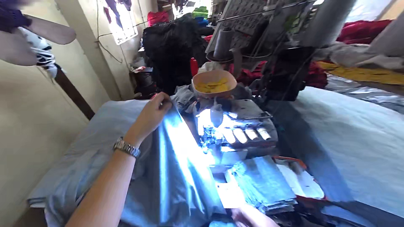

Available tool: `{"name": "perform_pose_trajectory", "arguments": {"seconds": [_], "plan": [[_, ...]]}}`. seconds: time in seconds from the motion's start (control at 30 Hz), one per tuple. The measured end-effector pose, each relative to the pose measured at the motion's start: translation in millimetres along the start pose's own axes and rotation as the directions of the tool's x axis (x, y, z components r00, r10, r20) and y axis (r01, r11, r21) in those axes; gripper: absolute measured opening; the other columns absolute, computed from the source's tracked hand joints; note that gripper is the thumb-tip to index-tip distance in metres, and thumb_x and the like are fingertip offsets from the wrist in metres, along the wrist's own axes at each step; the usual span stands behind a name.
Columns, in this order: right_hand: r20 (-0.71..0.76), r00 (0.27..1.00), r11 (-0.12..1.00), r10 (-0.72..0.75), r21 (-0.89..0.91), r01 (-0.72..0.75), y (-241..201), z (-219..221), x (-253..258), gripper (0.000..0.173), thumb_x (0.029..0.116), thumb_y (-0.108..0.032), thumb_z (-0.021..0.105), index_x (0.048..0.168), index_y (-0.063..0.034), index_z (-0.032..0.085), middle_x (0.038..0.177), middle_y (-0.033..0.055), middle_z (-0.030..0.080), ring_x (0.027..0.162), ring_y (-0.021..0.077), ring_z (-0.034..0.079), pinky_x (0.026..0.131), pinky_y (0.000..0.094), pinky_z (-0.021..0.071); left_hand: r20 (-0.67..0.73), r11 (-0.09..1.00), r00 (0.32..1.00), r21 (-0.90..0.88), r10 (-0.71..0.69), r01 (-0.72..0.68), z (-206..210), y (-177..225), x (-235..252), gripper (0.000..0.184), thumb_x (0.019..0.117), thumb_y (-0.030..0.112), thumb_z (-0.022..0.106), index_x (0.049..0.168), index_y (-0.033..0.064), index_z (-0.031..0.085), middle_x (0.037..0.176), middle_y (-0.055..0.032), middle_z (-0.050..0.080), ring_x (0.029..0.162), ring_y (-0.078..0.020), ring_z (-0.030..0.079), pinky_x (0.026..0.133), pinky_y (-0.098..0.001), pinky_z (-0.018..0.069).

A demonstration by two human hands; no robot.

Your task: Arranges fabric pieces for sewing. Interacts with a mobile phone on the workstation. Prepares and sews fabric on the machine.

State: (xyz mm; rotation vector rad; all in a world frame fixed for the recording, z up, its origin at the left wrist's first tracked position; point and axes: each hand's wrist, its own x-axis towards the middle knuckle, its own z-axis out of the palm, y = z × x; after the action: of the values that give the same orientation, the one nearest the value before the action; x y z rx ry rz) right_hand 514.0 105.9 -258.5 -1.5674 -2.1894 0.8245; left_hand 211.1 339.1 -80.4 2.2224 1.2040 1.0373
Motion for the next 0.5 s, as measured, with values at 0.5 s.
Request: {"name": "perform_pose_trajectory", "arguments": {"seconds": [0.5], "plan": [[-0.553, 0.82, 0.841, 0.15, 0.507, 0.188, -44.9, 48.8, 92.1, 0.043, 0.0796, -0.015, 0.083, 0.115, -0.0019, 0.062, 0.094, 0.0017, 0.072, 0.081, 0.0034, 0.069, 0.073, 0.0211, 0.0588, -0.116, 0.962, 0.993, -0.272, -0.027, -0.006, -9.0, 34.3, -39.1, 0.006, 0.1015, 0.006, 0.06, 0.104, 0.0074, 0.065, 0.092, 0.0025, 0.066, 0.078, 0.0, 0.062, 0.071, -0.0143, 0.0513]]}}
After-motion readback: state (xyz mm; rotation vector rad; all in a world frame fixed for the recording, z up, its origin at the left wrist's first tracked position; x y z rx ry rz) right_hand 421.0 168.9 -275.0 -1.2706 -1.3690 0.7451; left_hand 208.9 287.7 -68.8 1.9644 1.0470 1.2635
